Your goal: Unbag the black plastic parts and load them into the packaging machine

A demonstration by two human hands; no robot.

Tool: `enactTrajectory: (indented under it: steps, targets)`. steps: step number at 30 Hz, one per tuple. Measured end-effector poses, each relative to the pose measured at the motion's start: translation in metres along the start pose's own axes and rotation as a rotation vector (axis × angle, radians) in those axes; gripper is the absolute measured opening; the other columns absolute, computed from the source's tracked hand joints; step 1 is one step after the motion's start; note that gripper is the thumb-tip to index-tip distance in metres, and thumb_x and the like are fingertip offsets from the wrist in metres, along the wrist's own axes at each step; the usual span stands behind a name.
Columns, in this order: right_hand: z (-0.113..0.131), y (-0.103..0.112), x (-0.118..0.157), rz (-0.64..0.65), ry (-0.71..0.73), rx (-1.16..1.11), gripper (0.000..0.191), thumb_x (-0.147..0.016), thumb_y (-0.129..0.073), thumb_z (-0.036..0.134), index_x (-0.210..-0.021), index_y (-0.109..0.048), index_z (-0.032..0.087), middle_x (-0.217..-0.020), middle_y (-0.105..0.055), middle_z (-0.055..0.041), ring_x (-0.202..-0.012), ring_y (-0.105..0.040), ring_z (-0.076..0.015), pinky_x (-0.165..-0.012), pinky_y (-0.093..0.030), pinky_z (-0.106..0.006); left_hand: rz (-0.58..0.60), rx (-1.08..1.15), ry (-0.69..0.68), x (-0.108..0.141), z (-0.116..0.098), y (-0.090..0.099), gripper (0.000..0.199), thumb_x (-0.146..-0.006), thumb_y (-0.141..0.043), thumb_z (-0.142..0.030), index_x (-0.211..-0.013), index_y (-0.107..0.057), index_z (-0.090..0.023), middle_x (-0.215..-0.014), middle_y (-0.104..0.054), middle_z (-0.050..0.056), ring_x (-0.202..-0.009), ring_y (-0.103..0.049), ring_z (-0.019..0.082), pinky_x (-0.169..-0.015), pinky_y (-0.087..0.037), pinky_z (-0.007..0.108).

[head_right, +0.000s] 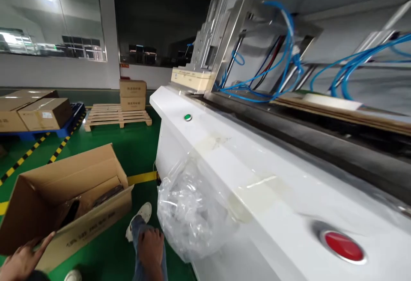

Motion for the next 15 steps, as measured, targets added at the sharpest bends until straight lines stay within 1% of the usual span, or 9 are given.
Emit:
enactTrajectory:
  steps: [2, 3, 5, 9, 12, 15]
  targets:
    - [0.004, 0.002, 0.001, 0.027, -0.001, -0.005, 0.04, -0.098, -0.046, 0.027, -0.094, -0.086, 0.021, -0.111, -0.083, -0.0154, -0.122, -0.069, -0.0389, -0.11, -0.045, -0.047, 0.05, -0.104, -0.038, 0.005, 0.002, 0.001, 0.075, -0.091, -0.047, -0.005, -0.155, -0.047, -0.044, -0.159, -0.06, 0.003, -0.141, -0.061, 0.032, -0.11, -0.052, 0.042]
    - [0.005, 0.001, 0.002, 0.037, -0.004, -0.008, 0.04, -0.098, -0.046, 0.028, -0.095, -0.086, 0.021, -0.112, -0.082, -0.0149, -0.122, -0.069, -0.0379, -0.11, -0.045, -0.046, 0.051, -0.146, -0.04, 0.008, 0.004, 0.003, 0.076, -0.091, -0.044, -0.004, -0.156, -0.045, -0.043, -0.159, -0.059, 0.004, -0.14, -0.061, 0.032, -0.11, -0.052, 0.042]
    - [0.006, -0.002, 0.002, 0.052, -0.011, -0.008, 0.04, -0.099, -0.046, 0.029, -0.098, -0.085, 0.02, -0.114, -0.082, -0.0149, -0.123, -0.068, -0.0368, -0.111, -0.043, -0.045, 0.034, -0.181, -0.031, 0.011, 0.006, 0.007, 0.076, -0.09, -0.047, -0.004, -0.155, -0.048, -0.041, -0.158, -0.06, 0.006, -0.137, -0.064, 0.035, -0.109, -0.052, 0.044]
    - [0.008, -0.006, 0.003, 0.069, -0.019, 0.001, 0.041, -0.102, -0.046, 0.03, -0.099, -0.085, 0.018, -0.113, -0.082, -0.0161, -0.121, -0.069, -0.0356, -0.108, -0.043, -0.043, 0.001, -0.121, -0.033, 0.013, 0.007, 0.014, 0.075, -0.085, -0.053, -0.004, -0.15, -0.059, -0.041, -0.156, -0.063, 0.007, -0.131, -0.068, 0.037, -0.107, -0.053, 0.046]
    - [0.011, -0.004, 0.004, 0.074, -0.01, 0.006, 0.04, -0.102, -0.047, 0.03, -0.1, -0.085, 0.018, -0.113, -0.081, -0.0163, -0.12, -0.068, -0.0355, -0.107, -0.042, -0.042, 0.001, -0.112, -0.02, 0.015, 0.008, 0.018, 0.074, -0.089, -0.049, -0.004, -0.153, -0.055, -0.041, -0.157, -0.062, 0.006, -0.128, -0.068, 0.035, -0.105, -0.053, 0.044]
    - [0.013, -0.003, 0.004, 0.083, -0.006, 0.008, 0.04, -0.102, -0.047, 0.03, -0.1, -0.085, 0.016, -0.115, -0.081, -0.0173, -0.12, -0.068, -0.0362, -0.106, -0.041, -0.043, 0.019, -0.114, -0.006, 0.017, 0.006, 0.025, 0.069, -0.095, -0.045, -0.006, -0.154, -0.053, -0.041, -0.156, -0.062, 0.007, -0.13, -0.067, 0.035, -0.103, -0.053, 0.043]
Point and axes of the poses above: each hand's wrist, its own x-axis away from the middle knuckle, its own y-axis out of the back of the hand, z = x × y, the point moved 4 cm from there along -x, towards the middle knuckle
